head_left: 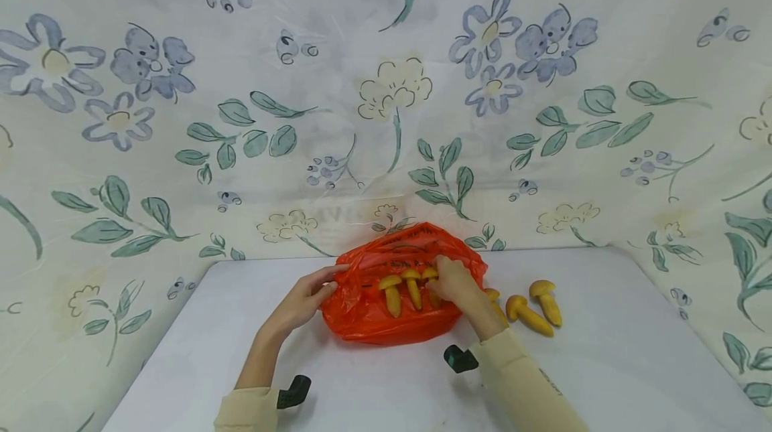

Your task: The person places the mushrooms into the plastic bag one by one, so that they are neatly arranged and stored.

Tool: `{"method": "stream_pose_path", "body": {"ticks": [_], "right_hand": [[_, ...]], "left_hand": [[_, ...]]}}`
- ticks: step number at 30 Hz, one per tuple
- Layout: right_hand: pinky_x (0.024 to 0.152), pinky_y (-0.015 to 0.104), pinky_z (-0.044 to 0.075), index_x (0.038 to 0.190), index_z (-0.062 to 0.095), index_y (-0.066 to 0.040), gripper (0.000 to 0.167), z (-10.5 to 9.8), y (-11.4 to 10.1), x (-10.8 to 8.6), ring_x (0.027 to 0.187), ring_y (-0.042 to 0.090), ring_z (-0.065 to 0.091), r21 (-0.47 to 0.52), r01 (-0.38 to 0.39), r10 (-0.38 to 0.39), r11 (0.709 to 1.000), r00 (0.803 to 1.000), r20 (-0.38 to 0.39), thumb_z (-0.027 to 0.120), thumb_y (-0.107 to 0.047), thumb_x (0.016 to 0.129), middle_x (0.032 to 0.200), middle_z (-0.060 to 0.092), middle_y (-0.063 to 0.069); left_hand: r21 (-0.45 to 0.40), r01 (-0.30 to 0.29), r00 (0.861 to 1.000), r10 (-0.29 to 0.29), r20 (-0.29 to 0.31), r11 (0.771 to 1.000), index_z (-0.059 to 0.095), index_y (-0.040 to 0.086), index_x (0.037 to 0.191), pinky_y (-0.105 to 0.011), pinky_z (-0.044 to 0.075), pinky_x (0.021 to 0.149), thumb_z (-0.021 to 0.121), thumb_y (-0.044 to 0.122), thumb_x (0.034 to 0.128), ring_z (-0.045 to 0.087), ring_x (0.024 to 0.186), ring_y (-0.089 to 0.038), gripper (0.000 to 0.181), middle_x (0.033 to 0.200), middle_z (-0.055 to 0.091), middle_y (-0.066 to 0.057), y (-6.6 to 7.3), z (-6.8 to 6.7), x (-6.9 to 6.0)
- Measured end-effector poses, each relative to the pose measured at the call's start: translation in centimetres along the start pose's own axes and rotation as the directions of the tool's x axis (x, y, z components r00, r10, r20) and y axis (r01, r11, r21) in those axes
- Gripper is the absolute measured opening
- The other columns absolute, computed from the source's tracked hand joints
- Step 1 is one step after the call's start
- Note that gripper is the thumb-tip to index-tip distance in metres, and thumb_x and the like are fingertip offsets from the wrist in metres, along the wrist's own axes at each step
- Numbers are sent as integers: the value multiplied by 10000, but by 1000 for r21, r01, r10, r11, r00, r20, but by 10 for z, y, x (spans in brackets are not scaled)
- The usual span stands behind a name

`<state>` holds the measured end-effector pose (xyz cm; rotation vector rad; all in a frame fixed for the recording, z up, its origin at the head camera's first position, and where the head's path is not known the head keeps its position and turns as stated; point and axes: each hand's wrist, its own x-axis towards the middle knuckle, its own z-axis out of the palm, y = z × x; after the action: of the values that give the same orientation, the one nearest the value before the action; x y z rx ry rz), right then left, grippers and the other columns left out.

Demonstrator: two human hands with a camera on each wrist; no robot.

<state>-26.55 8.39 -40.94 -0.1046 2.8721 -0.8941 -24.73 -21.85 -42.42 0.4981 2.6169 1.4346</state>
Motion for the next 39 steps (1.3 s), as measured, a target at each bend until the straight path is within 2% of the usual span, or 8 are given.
{"method": "stream_pose_path", "body": {"ticks": [5, 13, 19, 31, 35, 39], "right_hand": [[764, 314, 581, 1272, 569, 4, 465, -7, -4, -3, 822, 220, 586, -16, 25, -25, 1000, 1000, -4, 737, -163, 872, 1044, 661, 119], [903, 404, 573, 1303, 564, -11, 491, -15, -7, -9, 943, 245, 599, -54, 56, -57, 997, 998, -17, 729, -198, 880, 1197, 668, 142], [943, 449, 558, 1303, 573, -33, 484, -18, -5, -15, 1025, 265, 618, -45, 91, -93, 995, 995, -47, 728, -213, 882, 1256, 655, 142], [908, 483, 571, 1325, 565, -66, 499, -34, 1, -34, 1124, 312, 610, 11, 96, -94, 995, 990, -107, 726, -243, 888, 1290, 637, 140], [871, 471, 582, 1318, 578, -80, 479, -39, 4, -39, 1079, 311, 608, 13, 97, -95, 995, 989, -115, 720, -246, 892, 1237, 653, 148], [798, 410, 596, 1316, 583, -102, 464, -42, 8, -43, 1019, 287, 596, 20, 86, -83, 996, 990, -117, 716, -245, 895, 1177, 657, 144]], "left_hand": [[9, -21, 1000, 21, 1, 1000, 521, 196, 1420, -513, 476, 1052, 477, 105, 1021, 500, 1319, -377, 411, 1456, 509, -156, -1, 0, 1], [-4, -14, 1000, 14, 2, 1000, 528, 208, 1414, -519, 467, 1061, 482, 99, 1019, 499, 1324, -375, 413, 1455, 515, -144, -1, 0, 0], [0, -6, 1000, 6, 0, 1000, 530, 202, 1412, -512, 468, 1063, 483, 110, 1021, 505, 1317, -368, 405, 1443, 526, -144, -1, 0, 0], [15, -7, 1000, 7, -5, 1000, 527, 207, 1416, -512, 470, 1060, 475, 92, 1020, 494, 1329, -378, 415, 1462, 509, -145, -1, 0, 1], [13, 1, 1000, -1, -3, 1000, 531, 231, 1411, -511, 469, 1062, 477, 94, 1021, 492, 1331, -369, 417, 1463, 510, -131, -2, 1, 1], [14, 10, 1000, -10, -2, 1000, 524, 213, 1417, -500, 482, 1050, 488, 115, 1021, 504, 1319, -372, 410, 1446, 523, -146, -2, 1, 1]]}}
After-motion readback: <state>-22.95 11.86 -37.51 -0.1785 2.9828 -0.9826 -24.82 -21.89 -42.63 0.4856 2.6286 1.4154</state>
